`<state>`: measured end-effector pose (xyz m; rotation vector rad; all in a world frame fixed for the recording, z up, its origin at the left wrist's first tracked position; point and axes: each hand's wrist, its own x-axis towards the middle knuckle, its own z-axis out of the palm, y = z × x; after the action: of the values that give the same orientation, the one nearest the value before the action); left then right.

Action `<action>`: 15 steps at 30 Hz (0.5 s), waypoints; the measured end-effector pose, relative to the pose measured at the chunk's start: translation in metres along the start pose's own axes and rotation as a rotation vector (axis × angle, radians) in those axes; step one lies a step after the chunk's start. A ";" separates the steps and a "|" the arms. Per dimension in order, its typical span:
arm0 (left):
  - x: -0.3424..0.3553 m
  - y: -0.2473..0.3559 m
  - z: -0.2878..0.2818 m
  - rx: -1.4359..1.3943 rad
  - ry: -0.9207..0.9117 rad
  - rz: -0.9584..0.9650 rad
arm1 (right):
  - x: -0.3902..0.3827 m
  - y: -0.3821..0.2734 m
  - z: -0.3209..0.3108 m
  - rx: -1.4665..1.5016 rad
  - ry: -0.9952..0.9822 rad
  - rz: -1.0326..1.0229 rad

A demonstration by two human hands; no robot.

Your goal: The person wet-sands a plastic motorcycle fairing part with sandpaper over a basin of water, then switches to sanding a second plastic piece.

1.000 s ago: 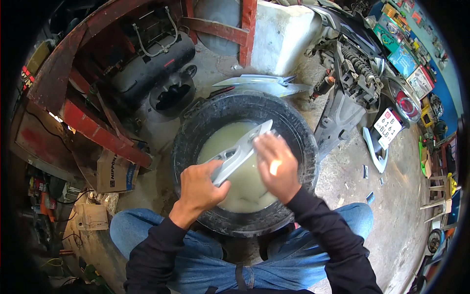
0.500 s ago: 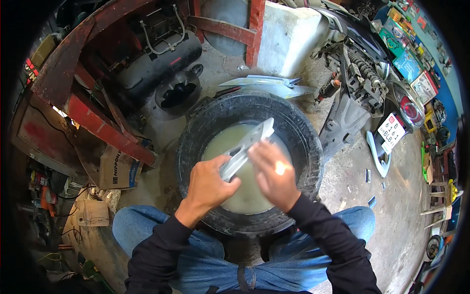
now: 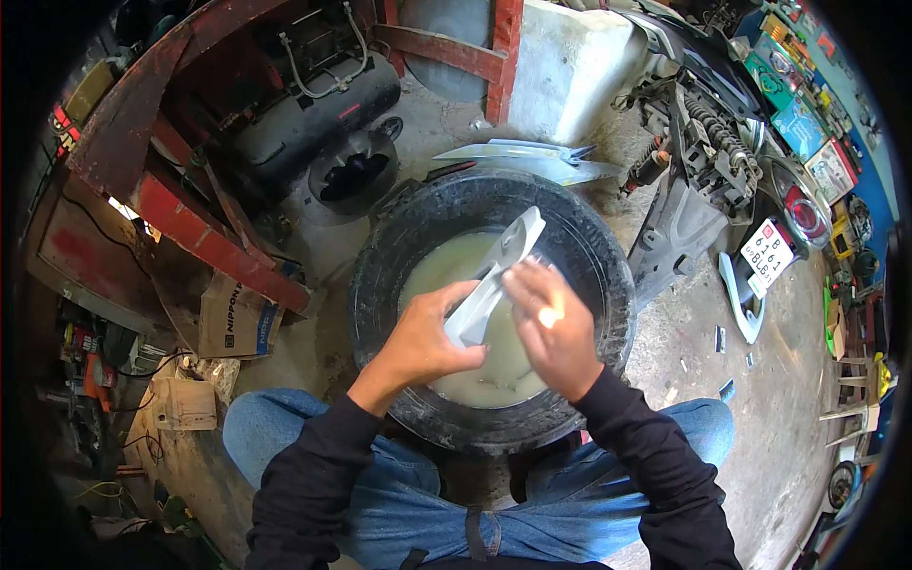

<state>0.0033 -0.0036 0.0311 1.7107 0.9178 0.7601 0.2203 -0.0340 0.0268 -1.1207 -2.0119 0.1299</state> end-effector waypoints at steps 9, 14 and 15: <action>0.008 0.003 0.002 0.144 0.056 0.024 | -0.008 -0.019 0.005 0.077 -0.073 -0.043; 0.009 0.010 0.000 0.193 0.029 0.001 | -0.004 0.018 0.003 0.199 -0.018 0.216; 0.009 0.014 -0.002 0.189 0.033 0.000 | -0.005 0.010 0.003 0.184 -0.039 0.167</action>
<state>0.0096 0.0023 0.0450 1.8667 1.0398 0.7221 0.2261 -0.0312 0.0171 -1.1734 -1.8956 0.4172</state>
